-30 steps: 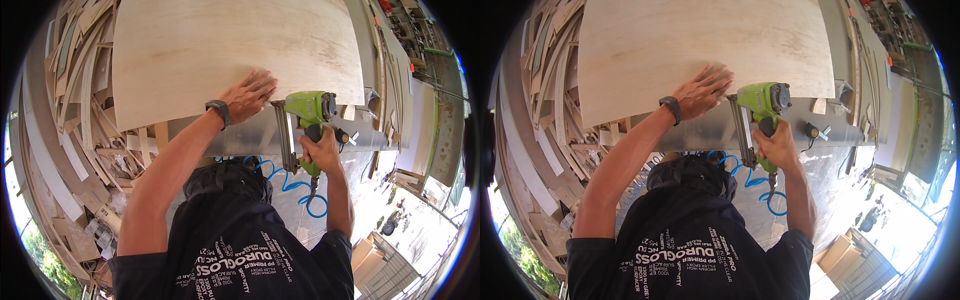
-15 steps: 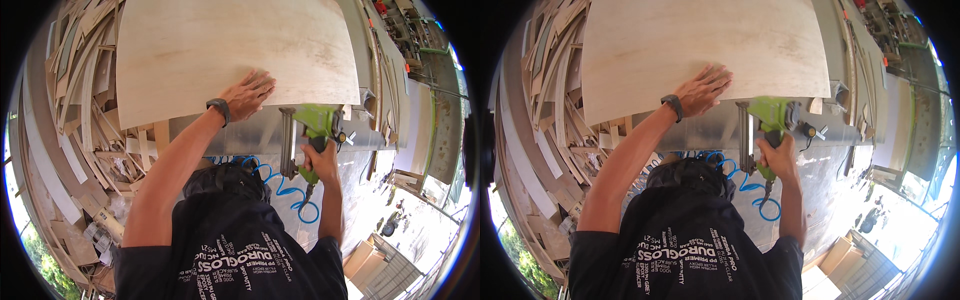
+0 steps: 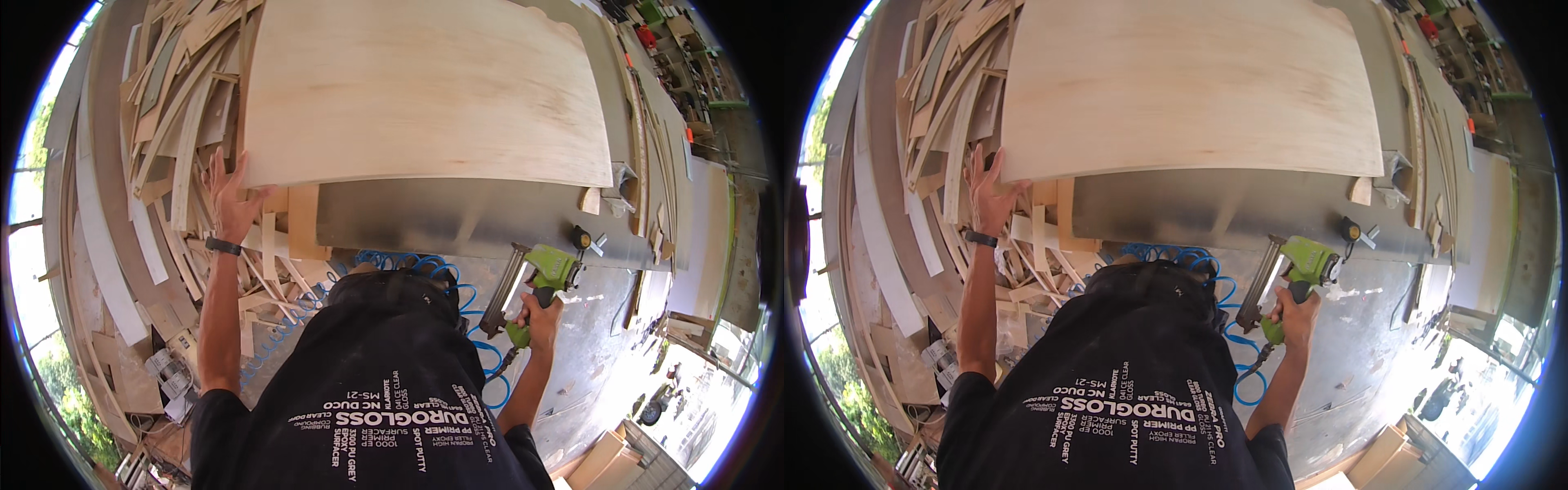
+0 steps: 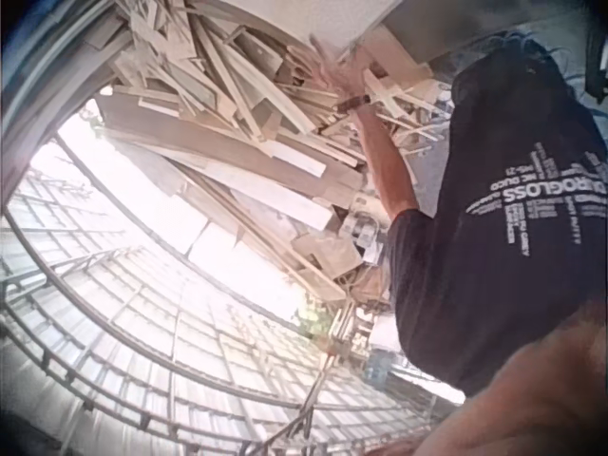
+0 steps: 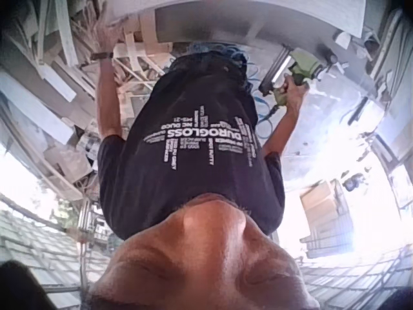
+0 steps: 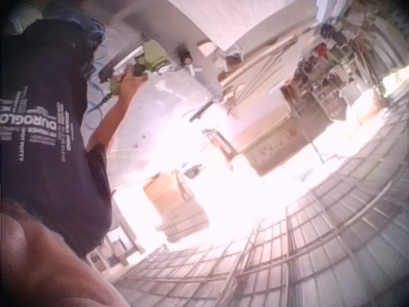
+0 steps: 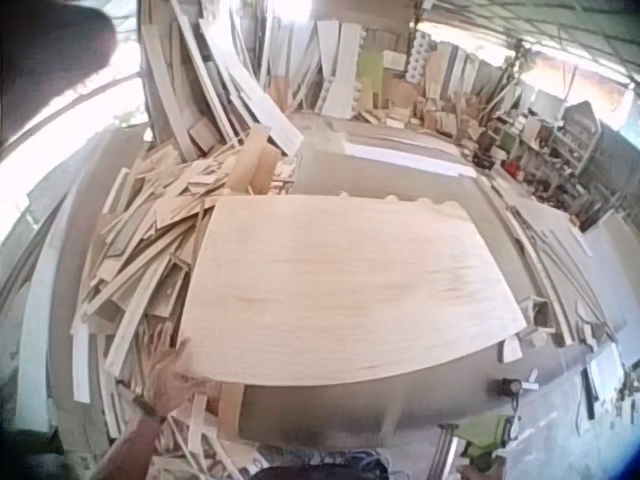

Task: The person uses a pneumatic nail gun to attach a large plywood panel to a wooden frame on a workbench. They then flip the assembly to secure curved wooden dividers into the frame, creating a multi-compartment shelf structure.

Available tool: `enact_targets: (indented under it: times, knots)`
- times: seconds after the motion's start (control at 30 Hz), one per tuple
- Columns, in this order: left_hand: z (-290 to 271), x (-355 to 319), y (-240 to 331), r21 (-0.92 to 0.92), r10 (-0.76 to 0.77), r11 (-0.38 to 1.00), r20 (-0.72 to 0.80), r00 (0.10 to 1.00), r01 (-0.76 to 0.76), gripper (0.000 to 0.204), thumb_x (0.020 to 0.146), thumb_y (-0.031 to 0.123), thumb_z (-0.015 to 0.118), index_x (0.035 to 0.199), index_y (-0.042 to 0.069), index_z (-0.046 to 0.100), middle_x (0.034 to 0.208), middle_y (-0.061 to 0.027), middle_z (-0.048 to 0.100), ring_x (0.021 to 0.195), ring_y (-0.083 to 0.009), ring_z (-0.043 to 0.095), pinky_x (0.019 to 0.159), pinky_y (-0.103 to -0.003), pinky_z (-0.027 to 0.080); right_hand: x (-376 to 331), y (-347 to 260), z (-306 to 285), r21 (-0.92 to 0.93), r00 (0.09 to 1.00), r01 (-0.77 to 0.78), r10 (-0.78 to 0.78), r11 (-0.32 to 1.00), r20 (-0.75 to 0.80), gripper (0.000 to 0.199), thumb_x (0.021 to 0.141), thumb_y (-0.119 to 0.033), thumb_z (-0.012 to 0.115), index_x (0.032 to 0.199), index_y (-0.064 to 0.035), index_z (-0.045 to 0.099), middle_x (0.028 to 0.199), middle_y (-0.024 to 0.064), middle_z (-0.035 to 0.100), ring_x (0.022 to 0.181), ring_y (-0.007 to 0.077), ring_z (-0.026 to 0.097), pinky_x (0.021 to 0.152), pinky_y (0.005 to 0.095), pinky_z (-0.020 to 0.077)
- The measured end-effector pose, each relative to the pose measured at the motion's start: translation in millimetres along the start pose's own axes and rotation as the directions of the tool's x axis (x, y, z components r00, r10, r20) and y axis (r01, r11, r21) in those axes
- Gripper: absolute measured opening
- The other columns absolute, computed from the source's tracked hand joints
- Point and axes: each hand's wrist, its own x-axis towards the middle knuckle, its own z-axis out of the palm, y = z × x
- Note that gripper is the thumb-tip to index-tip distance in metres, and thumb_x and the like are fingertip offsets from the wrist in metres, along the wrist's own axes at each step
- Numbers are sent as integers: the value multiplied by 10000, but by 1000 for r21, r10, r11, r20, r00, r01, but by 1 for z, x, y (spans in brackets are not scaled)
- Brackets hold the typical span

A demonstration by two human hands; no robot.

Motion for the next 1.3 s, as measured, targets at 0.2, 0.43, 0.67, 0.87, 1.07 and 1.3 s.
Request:
enact_targets:
  times: [0.2,0.43,0.67,0.87,1.07,1.3]
  knots:
    - [33,-29,-20,-671,-92,733,64,994,112,578,881,-77,741,1427,80,639,1325,-185,706,1193,-202,695,972,-304,559,18,-23,6,-52,990,87,-81,995,113,321,910,-85,718,1169,82,628,611,37,529,439,137,508,494,330,517]
    - [18,-35,-11,-643,-46,755,151,987,133,580,912,-126,674,1452,77,616,1229,-112,739,1042,-123,698,894,-272,561,28,-67,14,-166,936,263,-210,950,282,289,910,-93,725,1132,72,640,568,37,540,416,121,493,503,312,509]
    - [33,-74,33,-893,-245,383,149,958,236,706,895,-108,711,1547,54,494,1265,-97,731,1105,-139,682,960,-288,551,35,-113,42,-290,891,355,-227,889,394,269,904,-62,719,1119,93,677,579,27,559,423,102,501,469,285,467]
    - [47,-84,48,-796,-295,595,-82,952,116,615,898,-108,686,1483,52,582,1157,-91,731,989,-106,639,868,-263,534,45,-131,59,-296,889,334,-194,895,415,262,890,-31,691,1118,96,676,593,37,556,425,111,502,470,293,476]
    - [46,-82,47,-792,-286,597,-61,956,128,558,899,-97,677,1431,64,635,1103,-106,731,897,-127,639,830,-260,520,57,-138,63,-300,890,314,-170,901,423,232,892,-21,683,1086,103,661,597,41,556,424,116,507,460,300,481]
    - [50,-84,46,-792,-289,599,-79,954,117,554,883,-109,671,1410,59,652,1088,-101,731,885,-134,629,816,-267,519,60,-137,65,-322,861,330,-143,887,487,194,894,-30,693,1051,77,652,588,42,551,406,124,515,473,316,533]
